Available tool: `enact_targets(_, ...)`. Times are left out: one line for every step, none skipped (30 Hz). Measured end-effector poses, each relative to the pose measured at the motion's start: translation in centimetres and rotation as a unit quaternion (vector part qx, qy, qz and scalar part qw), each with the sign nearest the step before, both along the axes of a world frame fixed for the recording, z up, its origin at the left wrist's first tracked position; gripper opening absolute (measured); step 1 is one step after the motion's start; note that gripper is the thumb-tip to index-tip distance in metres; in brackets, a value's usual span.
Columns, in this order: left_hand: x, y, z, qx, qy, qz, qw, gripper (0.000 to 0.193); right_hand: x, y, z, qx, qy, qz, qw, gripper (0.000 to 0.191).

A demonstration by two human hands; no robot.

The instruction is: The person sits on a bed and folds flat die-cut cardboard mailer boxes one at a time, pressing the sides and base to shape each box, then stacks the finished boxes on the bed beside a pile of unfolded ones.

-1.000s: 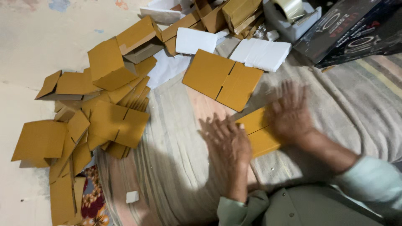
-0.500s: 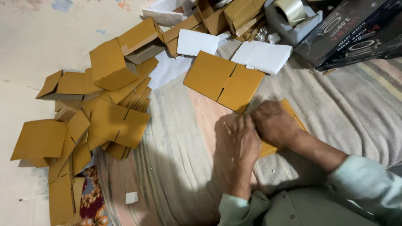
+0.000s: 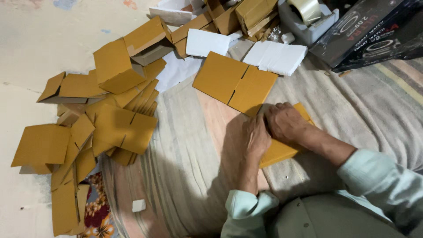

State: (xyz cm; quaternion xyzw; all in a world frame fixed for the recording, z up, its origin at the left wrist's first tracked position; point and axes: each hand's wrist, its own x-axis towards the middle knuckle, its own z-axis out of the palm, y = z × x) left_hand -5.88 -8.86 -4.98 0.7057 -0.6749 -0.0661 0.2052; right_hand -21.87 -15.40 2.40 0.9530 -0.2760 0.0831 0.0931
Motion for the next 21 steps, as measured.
enact_targets(-0.1, 0.0, -0.2, -0.013, -0.003, -0.006, 1.000, 0.037, 0.3, 0.0, -0.1, 0.095, -0.112, -0.003, 0.989, 0.025)
enact_targets(0.1, 0.1, -0.3, 0.003, -0.001, 0.003, 1.000, 0.031, 0.2, -0.3, -0.2, 0.108, -0.116, -0.011, 0.987, 0.025)
enact_targets(0.4, 0.2, -0.4, 0.019, 0.000, 0.012, 1.000, 0.029, 0.0, -0.6, -0.3, 0.120, -0.121, -0.019, 0.985, 0.026)
enact_targets(0.7, 0.4, -0.6, 0.036, 0.003, 0.020, 0.999, 0.029, -0.2, -0.8, -0.4, 0.134, -0.126, -0.028, 0.983, 0.026)
enact_targets(1.0, 0.4, -0.7, 0.027, 0.023, 0.023, 0.999, 0.029, -0.5, -1.1, -0.5, 0.134, -0.096, -0.052, 0.985, 0.025)
enact_targets(1.1, 0.4, -0.8, 0.017, 0.042, 0.025, 0.999, 0.029, -0.4, -1.2, -0.6, 0.132, -0.068, -0.076, 0.986, 0.023)
enact_targets(1.2, 0.4, -0.9, 0.011, 0.062, 0.027, 0.998, 0.029, -0.6, -1.3, -0.7, 0.134, -0.039, -0.101, 0.985, 0.022)
enact_targets(1.0, 0.3, -0.9, -0.016, 0.042, 0.002, 0.999, 0.031, -0.4, -1.1, -0.7, 0.132, -0.067, -0.056, 0.987, 0.025)
enact_targets(0.7, 0.2, -0.7, -0.048, 0.020, -0.022, 0.998, 0.035, -0.2, -1.0, -0.8, 0.123, -0.096, -0.010, 0.988, 0.028)
enact_targets(0.4, 0.0, -0.3, -0.082, -0.002, -0.046, 0.996, 0.041, 0.0, -1.0, -0.9, 0.112, -0.125, 0.037, 0.985, 0.032)
enact_targets(-0.1, 0.1, 0.2, -0.010, -0.017, -0.026, 0.999, 0.037, 0.1, -0.9, -0.9, 0.129, -0.092, 0.021, 0.987, 0.032)
enact_targets(-0.3, 0.4, 1.0, 0.064, -0.032, -0.005, 0.997, 0.035, -0.1, -1.0, -1.0, 0.147, -0.060, 0.006, 0.987, 0.034)
enact_targets(-0.5, 0.8, 2.0, 0.134, -0.048, 0.014, 0.990, 0.034, -0.3, -1.1, -1.0, 0.160, -0.028, -0.009, 0.987, 0.035)
enact_targets(-0.5, 1.5, 3.2, 0.097, -0.018, 0.001, 0.995, 0.037, -0.9, -1.2, -1.0, 0.164, -0.029, -0.030, 0.986, 0.038)
enact_targets(-0.4, 2.6, 4.3, 0.060, 0.012, -0.013, 0.998, 0.045, -1.9, -1.3, -1.0, 0.169, -0.030, -0.051, 0.984, 0.041)
enact_targets(-0.6, 3.6, 5.4, 0.023, 0.043, -0.029, 0.998, 0.056, -2.7, -1.4, -0.9, 0.174, -0.030, -0.074, 0.982, 0.044)
enact_targets(-0.8, 4.7, 6.3, 0.001, 0.015, -0.056, 0.998, 0.076, -3.5, -1.2, -1.0, 0.152, -0.039, -0.055, 0.986, 0.059)
enact_targets(-1.1, 5.7, 7.0, -0.020, -0.015, -0.083, 0.996, 0.097, -4.1, -1.1, -1.0, 0.130, -0.048, -0.036, 0.990, 0.079)
enact_targets(-1.5, 6.3, 7.4, -0.041, -0.044, -0.113, 0.992, 0.119, -4.4, -0.5, -1.1, 0.112, -0.099, 0.009, 0.989, 0.093)
enact_targets(-2.2, 6.6, 7.4, 0.017, -0.048, -0.094, 0.994, 0.118, -4.6, 0.1, -1.1, 0.091, -0.146, 0.055, 0.984, 0.107)
enact_targets(-3.0, 6.8, 7.1, 0.080, -0.051, -0.069, 0.993, 0.118, -4.4, 1.1, -1.2, 0.075, -0.237, 0.130, 0.960, 0.115)
